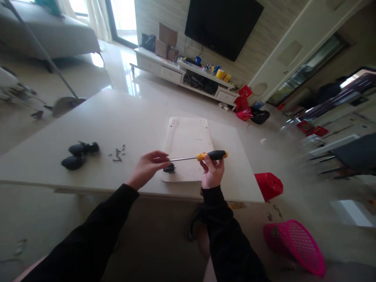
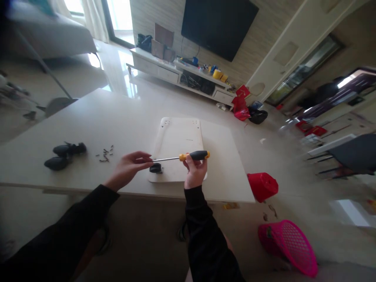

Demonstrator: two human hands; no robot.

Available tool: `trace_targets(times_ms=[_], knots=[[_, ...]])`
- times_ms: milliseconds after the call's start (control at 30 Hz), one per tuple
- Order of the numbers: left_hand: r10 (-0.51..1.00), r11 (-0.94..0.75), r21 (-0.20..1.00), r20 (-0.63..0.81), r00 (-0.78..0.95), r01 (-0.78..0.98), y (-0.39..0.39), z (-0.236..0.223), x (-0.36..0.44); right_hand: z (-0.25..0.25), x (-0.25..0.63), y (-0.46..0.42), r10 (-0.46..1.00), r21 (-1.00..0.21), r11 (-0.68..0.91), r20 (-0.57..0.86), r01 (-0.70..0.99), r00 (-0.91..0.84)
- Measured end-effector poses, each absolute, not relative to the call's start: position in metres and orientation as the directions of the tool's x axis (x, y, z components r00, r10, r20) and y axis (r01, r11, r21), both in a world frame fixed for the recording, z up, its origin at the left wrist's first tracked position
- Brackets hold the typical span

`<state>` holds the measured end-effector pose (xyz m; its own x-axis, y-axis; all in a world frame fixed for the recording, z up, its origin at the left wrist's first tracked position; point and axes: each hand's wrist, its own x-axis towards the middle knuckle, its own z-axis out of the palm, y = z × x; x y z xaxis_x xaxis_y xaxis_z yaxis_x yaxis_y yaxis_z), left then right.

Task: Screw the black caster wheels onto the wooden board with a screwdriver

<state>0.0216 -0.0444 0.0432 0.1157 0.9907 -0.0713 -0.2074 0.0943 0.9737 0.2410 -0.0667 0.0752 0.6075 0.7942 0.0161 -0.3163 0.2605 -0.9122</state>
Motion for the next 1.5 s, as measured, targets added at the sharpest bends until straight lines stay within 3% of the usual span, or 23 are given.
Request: trace_targets(times_ms=[167, 467, 800, 900, 1100, 1300, 1500], knots=[[0.988, 0.045, 0.980, -0.015, 0.152, -0.195, -0.044, 0.038, 0.022, 0.073, 0.244, -0.066, 0.798, -0.908, 0.256, 0.004, -0.332, 0.603], [0.970, -0.206, 0.979, 0.203, 0.138, 0.011, -0.043, 0.031, 0.019, 0.065, 0.246, -0.064, 0.793, -0.941, 0.212, 0.009, -0.262, 0.609], [0.944, -0.277, 0.956, 0.252, 0.215, 0.097, -0.043, 0.025, 0.015, 0.059, 0.246, -0.062, 0.800, -0.946, 0.156, -0.048, -0.285, 0.598], [0.954, -0.262, 0.940, 0.218, 0.208, 0.216, -0.039, 0.025, 0.007, 0.062, 0.250, -0.056, 0.768, -0.948, 0.177, -0.034, -0.264, 0.640], [0.914, -0.064, 0.927, -0.094, 0.395, 0.369, -0.036, 0.019, -0.002, 0.064, 0.258, -0.047, 0.744, -0.951, 0.191, -0.022, -0.244, 0.668], [0.941, -0.060, 0.946, -0.052, 0.335, 0.317, -0.035, 0.017, 0.004, 0.063, 0.251, -0.051, 0.746, -0.951, 0.277, 0.124, -0.136, 0.655], [0.962, -0.055, 0.952, -0.029, 0.270, 0.300, -0.036, 0.014, 0.010, 0.068, 0.232, -0.064, 0.789, -0.933, 0.360, 0.306, 0.002, 0.533]])
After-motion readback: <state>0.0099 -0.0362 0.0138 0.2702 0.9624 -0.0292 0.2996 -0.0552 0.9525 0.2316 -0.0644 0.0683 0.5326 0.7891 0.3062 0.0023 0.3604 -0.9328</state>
